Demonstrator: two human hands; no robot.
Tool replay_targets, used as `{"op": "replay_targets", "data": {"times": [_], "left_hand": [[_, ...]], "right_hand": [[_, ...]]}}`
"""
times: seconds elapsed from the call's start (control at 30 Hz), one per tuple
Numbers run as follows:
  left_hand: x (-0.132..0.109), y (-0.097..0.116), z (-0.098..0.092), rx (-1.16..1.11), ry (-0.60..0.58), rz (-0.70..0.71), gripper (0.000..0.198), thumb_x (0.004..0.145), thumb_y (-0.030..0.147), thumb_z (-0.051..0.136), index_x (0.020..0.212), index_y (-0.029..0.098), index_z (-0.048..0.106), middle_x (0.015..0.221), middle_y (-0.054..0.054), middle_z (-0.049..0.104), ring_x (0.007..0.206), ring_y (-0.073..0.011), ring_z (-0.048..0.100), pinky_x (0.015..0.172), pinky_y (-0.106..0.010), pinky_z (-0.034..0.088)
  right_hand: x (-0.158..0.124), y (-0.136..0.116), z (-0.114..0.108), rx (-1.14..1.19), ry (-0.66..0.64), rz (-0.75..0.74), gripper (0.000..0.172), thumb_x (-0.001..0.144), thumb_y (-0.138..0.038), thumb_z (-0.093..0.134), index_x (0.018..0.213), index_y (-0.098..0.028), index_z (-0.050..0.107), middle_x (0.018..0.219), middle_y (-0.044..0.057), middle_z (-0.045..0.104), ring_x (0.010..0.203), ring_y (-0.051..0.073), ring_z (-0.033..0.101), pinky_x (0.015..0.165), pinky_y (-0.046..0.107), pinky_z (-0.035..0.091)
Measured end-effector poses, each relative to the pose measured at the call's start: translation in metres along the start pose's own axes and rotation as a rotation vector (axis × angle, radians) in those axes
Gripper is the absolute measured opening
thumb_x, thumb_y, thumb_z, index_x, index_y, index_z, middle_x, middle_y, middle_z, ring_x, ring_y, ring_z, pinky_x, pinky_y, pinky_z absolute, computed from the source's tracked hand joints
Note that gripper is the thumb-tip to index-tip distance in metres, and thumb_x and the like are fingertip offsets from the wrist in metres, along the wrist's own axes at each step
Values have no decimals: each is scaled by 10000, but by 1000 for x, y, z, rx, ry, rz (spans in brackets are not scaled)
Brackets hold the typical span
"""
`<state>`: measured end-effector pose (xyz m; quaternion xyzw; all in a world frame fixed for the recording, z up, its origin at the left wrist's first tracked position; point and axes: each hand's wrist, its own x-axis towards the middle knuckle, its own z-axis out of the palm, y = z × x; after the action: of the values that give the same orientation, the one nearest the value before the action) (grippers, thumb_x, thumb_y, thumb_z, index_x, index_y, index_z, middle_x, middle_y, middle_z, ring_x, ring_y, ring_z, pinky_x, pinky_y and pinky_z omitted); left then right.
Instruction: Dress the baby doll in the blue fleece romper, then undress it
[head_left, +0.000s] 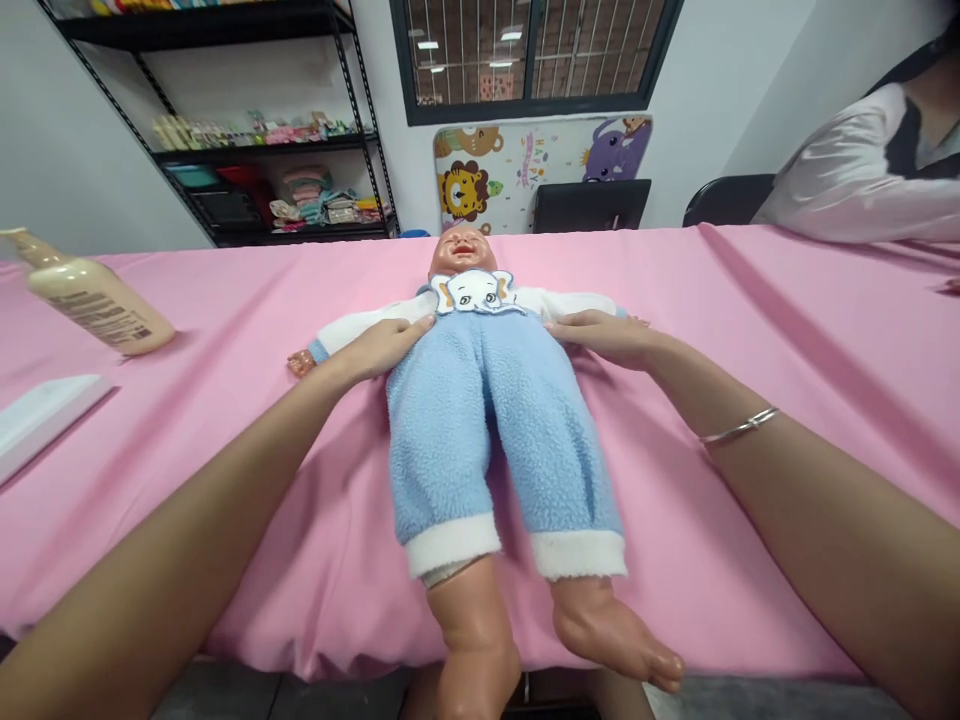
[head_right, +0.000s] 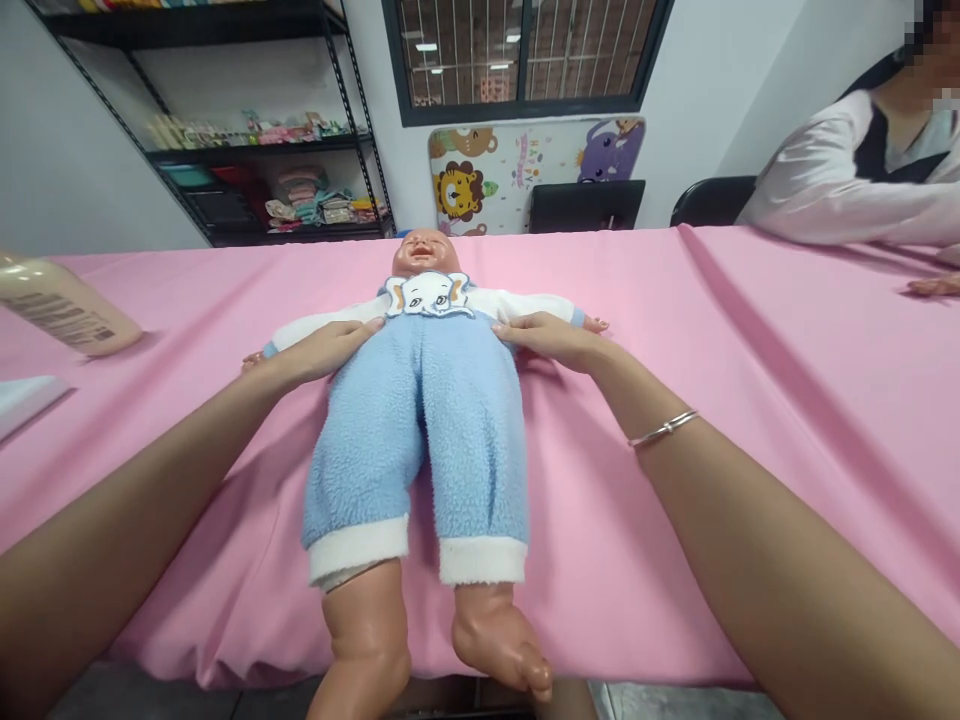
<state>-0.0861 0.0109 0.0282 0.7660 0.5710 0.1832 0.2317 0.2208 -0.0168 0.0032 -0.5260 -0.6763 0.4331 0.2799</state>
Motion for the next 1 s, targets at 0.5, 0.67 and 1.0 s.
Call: {"op": "replay_targets", "data": {"times": [0.5, 0.67, 1.0], "left_hand": [[-5, -18, 14, -531, 83, 137, 136, 559, 205, 528, 691, 176, 512, 729, 7, 582, 662, -133, 481, 649, -260, 396], [0, -29, 7, -190, 61, 238, 118, 526, 141, 419, 613, 182, 488, 642, 16, 551, 637, -150, 482, 628, -275, 359], [2, -30, 10, -127, -65, 331, 256, 662, 183, 476, 824, 154, 673, 938, -75, 720, 890, -248, 634, 877, -372, 473]], "right_hand": [[10, -4, 35, 675, 310, -32, 157, 842, -215, 682, 850, -170, 532, 706, -10, 526, 604, 104, 447, 559, 225, 350], [17, 13, 19, 176, 299, -100, 204, 872, -330, 634, 793, -159, 555, 686, 1, 499, 626, 127, 431, 570, 249, 312], [0, 14, -3, 116, -56, -122, 199, 651, -283, 753, 751, -177, 618, 815, 25, 607, 805, 179, 573, 794, 332, 456]]}}
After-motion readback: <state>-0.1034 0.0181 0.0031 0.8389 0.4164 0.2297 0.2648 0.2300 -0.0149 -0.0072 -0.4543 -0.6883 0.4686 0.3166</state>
